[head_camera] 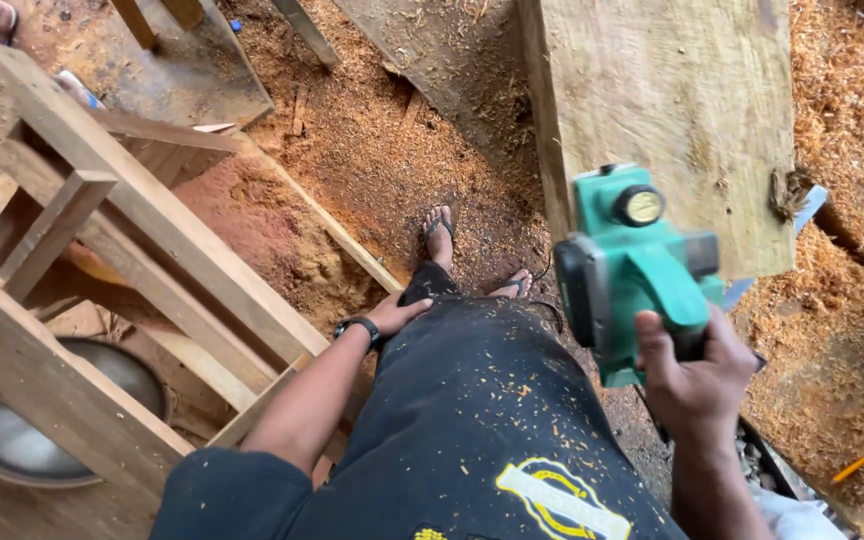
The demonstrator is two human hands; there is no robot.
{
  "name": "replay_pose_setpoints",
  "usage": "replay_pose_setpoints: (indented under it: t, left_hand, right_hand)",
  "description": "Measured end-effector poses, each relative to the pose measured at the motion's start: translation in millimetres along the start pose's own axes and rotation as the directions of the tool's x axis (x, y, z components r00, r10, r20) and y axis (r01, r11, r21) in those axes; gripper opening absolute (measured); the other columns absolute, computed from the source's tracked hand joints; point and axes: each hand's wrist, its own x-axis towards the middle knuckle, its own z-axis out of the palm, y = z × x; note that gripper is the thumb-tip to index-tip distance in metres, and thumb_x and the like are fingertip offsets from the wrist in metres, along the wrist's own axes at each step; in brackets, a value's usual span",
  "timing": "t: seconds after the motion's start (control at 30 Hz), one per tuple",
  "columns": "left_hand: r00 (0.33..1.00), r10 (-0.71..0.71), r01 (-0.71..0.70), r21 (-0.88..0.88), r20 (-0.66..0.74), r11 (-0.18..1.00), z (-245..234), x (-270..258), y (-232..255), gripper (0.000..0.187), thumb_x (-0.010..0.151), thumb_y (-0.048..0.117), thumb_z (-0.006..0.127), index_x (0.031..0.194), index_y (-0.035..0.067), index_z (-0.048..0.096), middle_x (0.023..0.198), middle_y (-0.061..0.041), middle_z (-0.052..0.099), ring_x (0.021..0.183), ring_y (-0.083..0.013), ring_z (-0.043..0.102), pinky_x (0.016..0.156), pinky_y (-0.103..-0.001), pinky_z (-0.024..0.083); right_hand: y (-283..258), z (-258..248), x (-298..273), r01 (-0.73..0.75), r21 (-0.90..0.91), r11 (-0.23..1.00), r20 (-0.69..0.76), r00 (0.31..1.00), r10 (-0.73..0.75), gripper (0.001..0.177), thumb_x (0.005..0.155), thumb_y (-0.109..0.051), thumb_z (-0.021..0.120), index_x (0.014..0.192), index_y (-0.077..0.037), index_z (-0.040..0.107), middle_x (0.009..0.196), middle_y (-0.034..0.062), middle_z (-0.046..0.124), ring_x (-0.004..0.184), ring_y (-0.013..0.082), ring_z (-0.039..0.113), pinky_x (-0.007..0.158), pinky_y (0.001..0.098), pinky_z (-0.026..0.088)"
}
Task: Planing, measuring, and cleaning wooden boards in a workshop environment.
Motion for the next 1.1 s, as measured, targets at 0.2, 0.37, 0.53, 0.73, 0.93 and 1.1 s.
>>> replay_pose_setpoints:
  t: [0.2, 0.37, 0.53, 0.73, 0.93, 1.1]
  left_hand:
    - [0.988, -0.148, 0.149, -0.007, 0.043, 0.989, -41.2, -37.4, 21.6, 0.114, 0.077, 0.088, 0.065, 0.161, 0.015, 0.041, 0.161, -0.021, 0.045, 0.153, -0.0310, 0.037, 0.128, -0.043, 0.030]
    - [0.990, -0.138, 0.137, -0.075, -0.010, 0.988, -51.5, 4.9, -12.1, 0.117, 0.077, 0.089, 0.070, 0.163, 0.015, 0.039, 0.160, -0.018, 0.047, 0.152, -0.0290, 0.038, 0.128, -0.042, 0.028]
    - [0.993, -0.107, 0.103, -0.091, -0.040, 0.990, -60.2, 53.2, -57.8, 0.113, 0.080, 0.091, 0.069, 0.160, 0.015, 0.044, 0.160, -0.020, 0.047, 0.152, -0.0332, 0.038, 0.128, -0.043, 0.029]
    - [0.984, -0.152, 0.153, -0.002, -0.089, 0.988, -85.6, 34.1, -55.9, 0.114, 0.077, 0.093, 0.068, 0.160, 0.019, 0.045, 0.163, -0.021, 0.042, 0.154, -0.0363, 0.034, 0.130, -0.045, 0.026]
    - [0.977, -0.126, 0.144, 0.102, -0.170, 0.984, -103.2, 21.0, -30.0, 0.111, 0.074, 0.091, 0.072, 0.157, 0.022, 0.049, 0.153, -0.018, 0.056, 0.148, -0.0342, 0.045, 0.125, -0.043, 0.033]
    - [0.976, -0.083, 0.115, 0.153, -0.200, 0.982, -101.6, 10.9, -6.7, 0.097, 0.080, 0.077, 0.074, 0.153, 0.017, 0.054, 0.149, -0.017, 0.061, 0.143, -0.0321, 0.053, 0.123, -0.041, 0.040]
  right_hand:
    - [-25.0, 45.1, 32.4, 0.128, 0.351, 0.928, -0.010, 0.991, -0.133, 0.031, 0.101, -0.028, 0.078, 0.101, 0.002, 0.071, 0.054, 0.0102, 0.059, 0.046, 0.0206, 0.061, 0.054, 0.0312, 0.049]
    - [-47.0, 68.8, 84.0, 0.127, 0.244, 0.961, 0.010, 0.991, -0.133, 0.036, 0.103, -0.037, 0.079, 0.102, -0.003, 0.068, 0.056, 0.0124, 0.058, 0.056, 0.0273, 0.062, 0.061, 0.0375, 0.047]
    - [-95.8, 90.7, 153.0, 0.191, 0.250, 0.949, -0.051, 0.981, -0.185, 0.040, 0.102, -0.039, 0.080, 0.096, -0.003, 0.064, 0.062, 0.0201, 0.055, 0.062, 0.0357, 0.062, 0.063, 0.0437, 0.046]
    - [-156.8, 121.1, 236.9, 0.316, 0.340, 0.886, -0.145, 0.948, -0.283, 0.039, 0.099, -0.036, 0.081, 0.096, 0.000, 0.066, 0.073, 0.0263, 0.057, 0.069, 0.0430, 0.062, 0.064, 0.0488, 0.047]
    - [-167.4, 128.8, 268.5, 0.287, 0.586, 0.758, -0.067, 0.949, -0.307, 0.035, 0.100, -0.036, 0.080, 0.086, -0.007, 0.065, 0.061, 0.0099, 0.059, 0.056, 0.0227, 0.065, 0.056, 0.0331, 0.053]
    - [-136.5, 112.9, 205.5, 0.147, 0.675, 0.723, 0.060, 0.966, -0.252, 0.047, 0.112, -0.039, 0.059, 0.075, -0.010, 0.063, 0.050, 0.0038, 0.058, 0.044, 0.0156, 0.065, 0.046, 0.0274, 0.051]
